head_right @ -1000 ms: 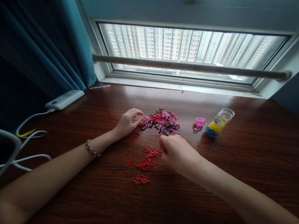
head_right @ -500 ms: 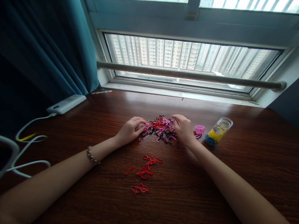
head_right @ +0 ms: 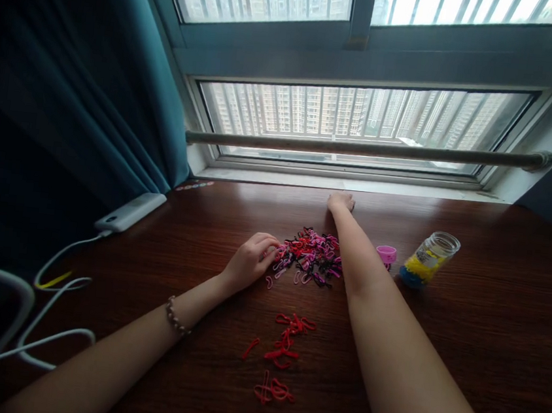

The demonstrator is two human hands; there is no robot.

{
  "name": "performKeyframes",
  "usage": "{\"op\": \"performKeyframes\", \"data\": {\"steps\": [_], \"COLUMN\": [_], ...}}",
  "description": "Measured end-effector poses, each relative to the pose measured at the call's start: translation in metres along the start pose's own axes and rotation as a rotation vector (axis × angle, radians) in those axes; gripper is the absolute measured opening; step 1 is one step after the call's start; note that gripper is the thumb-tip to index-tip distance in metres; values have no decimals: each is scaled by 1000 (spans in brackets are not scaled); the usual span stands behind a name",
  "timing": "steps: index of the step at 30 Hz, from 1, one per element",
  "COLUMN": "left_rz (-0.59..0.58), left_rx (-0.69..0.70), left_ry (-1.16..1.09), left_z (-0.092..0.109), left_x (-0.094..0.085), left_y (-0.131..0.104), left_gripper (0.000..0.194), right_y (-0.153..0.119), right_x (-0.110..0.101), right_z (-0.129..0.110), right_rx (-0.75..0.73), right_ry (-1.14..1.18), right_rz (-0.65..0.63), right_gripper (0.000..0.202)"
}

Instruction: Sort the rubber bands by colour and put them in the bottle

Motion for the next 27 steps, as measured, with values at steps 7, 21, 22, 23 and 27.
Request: {"op": "performKeyframes", "data": {"steps": [7,21,22,23,27], "left_rz": [59,-27,-93,-164,-365], "left_rx": [-114,26,92,143,122], "left_ry": [-39,105,124,142,191], "left_z": [-6,6,11,15,17], "left_x": [0,-3,-3,-3,1], "left_y": [1,-1,-1,-1,0], "left_gripper": [11,22,26,31,42], "right_y": [-45,-184,-182,-179,-167], "right_x": [-31,-58,-56,-55,-44], "right_z": [-6,69,70,71,79], "right_rx": [-184,-835,-823,-779,-494], "right_ry": [83,569,568,566,547], "right_rz": [71,-42,-2,59,234], "right_gripper": [30,16,17,18,24]}}
Point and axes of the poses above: each hand's wrist, its own y-axis towards the middle knuckle, its own x-axis out of the palm, z = x × y, the point moved 1 cm from there along y, towards the middle knuckle, and after that the axes turned 1 degree about -y, right-handed, at the moved point
